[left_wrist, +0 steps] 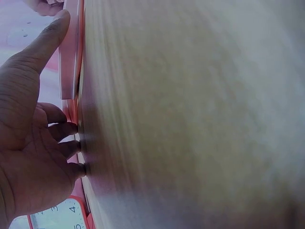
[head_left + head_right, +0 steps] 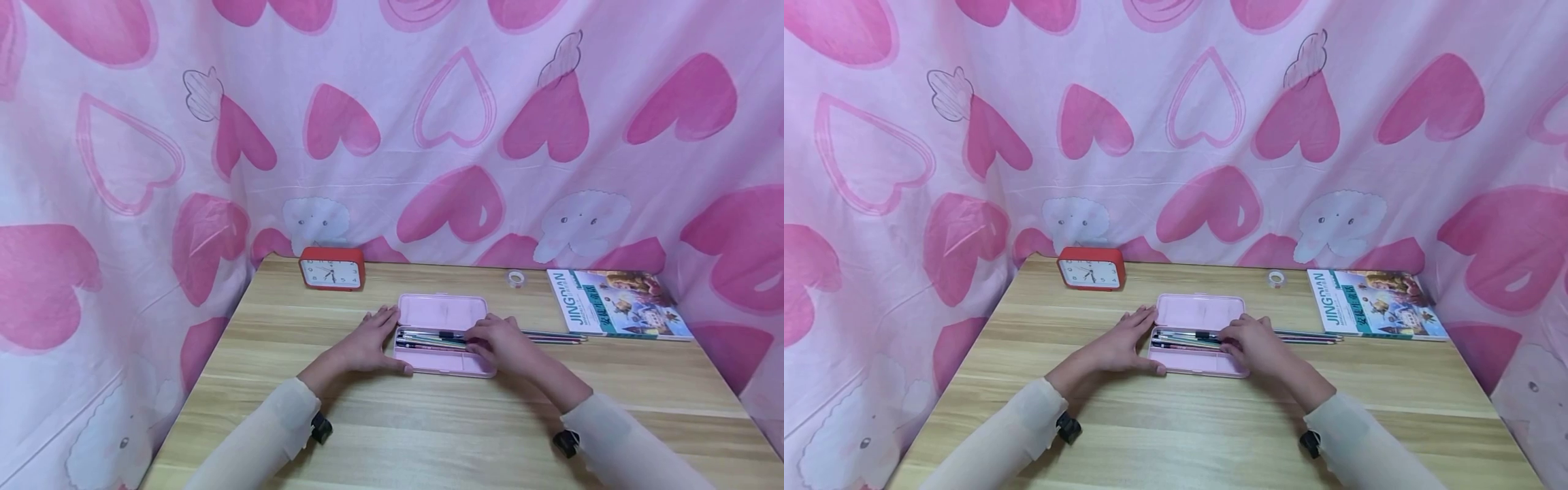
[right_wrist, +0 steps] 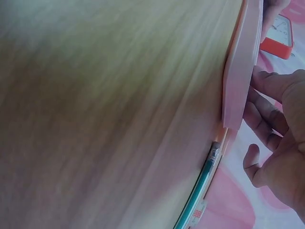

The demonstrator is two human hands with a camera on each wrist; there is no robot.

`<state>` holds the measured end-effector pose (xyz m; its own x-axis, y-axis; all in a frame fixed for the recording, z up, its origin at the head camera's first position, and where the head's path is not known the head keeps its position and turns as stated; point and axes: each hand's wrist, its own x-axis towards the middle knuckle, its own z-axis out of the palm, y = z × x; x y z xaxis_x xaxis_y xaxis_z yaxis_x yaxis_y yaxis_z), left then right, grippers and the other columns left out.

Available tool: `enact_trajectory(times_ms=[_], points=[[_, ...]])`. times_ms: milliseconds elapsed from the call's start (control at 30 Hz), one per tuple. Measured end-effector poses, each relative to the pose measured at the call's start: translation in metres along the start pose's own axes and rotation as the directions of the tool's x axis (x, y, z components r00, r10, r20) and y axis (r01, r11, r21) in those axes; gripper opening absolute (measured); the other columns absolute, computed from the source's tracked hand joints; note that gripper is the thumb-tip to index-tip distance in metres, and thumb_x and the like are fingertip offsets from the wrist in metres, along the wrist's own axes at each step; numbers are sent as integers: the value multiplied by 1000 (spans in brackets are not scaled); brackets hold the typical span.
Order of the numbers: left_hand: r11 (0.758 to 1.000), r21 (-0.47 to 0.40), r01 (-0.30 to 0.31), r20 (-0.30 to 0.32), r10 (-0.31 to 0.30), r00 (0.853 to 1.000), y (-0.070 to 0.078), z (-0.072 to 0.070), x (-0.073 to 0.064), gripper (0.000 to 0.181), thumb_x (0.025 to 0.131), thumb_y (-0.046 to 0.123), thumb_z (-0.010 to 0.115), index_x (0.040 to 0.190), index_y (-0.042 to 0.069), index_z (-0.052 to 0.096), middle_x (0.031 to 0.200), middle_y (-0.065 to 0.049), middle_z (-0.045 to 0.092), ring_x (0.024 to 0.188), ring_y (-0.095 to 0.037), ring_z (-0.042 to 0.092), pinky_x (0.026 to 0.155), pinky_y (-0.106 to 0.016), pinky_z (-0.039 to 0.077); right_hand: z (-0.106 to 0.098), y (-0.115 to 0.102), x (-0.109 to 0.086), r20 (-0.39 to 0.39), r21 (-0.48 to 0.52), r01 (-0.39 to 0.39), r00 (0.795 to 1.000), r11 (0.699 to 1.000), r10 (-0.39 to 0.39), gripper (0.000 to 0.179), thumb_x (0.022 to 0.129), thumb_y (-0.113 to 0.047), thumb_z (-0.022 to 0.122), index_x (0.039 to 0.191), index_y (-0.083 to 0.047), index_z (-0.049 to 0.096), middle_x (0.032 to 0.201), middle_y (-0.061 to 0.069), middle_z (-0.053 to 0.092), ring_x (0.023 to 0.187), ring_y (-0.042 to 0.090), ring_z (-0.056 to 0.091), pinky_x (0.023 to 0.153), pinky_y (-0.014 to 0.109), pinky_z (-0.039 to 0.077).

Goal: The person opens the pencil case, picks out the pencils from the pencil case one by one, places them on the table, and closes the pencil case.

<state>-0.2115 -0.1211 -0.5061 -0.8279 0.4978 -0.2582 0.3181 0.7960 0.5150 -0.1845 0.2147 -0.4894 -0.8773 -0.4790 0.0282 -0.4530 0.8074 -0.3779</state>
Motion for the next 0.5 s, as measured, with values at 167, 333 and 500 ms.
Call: enact_trajectory(times_ms=[167, 333, 500], points=[[1000, 4, -5, -5, 5, 1000, 0, 0, 0, 138, 78, 80, 86, 179, 20, 15, 189, -1, 11, 176, -27, 2, 144, -56, 4, 2, 0, 2, 15, 39, -34, 999, 999, 34, 23, 100, -21, 85, 122, -23, 85, 113, -6, 79, 108, 16, 63, 90, 39, 42], [1000, -8, -6, 1, 6, 1000, 0, 0, 0, 139, 78, 79, 87, 179, 20, 14, 189, -2, 10, 176, -27, 1, 144, -56, 4, 3, 2, 4, 28, 63, -51, 998, 997, 49, 24, 99, -21, 86, 122, -25, 84, 111, -8, 76, 108, 16, 61, 91, 39, 43], [1000, -18, -4, 5, 4, 1000, 0, -1, -1, 139, 77, 80, 87, 179, 21, 14, 189, -1, 10, 176, -27, 1, 143, -56, 3, 3, 2, 4, 32, 86, -40, 999, 996, 38, 22, 99, -17, 85, 119, -27, 85, 107, -10, 71, 105, 16, 58, 92, 41, 43]])
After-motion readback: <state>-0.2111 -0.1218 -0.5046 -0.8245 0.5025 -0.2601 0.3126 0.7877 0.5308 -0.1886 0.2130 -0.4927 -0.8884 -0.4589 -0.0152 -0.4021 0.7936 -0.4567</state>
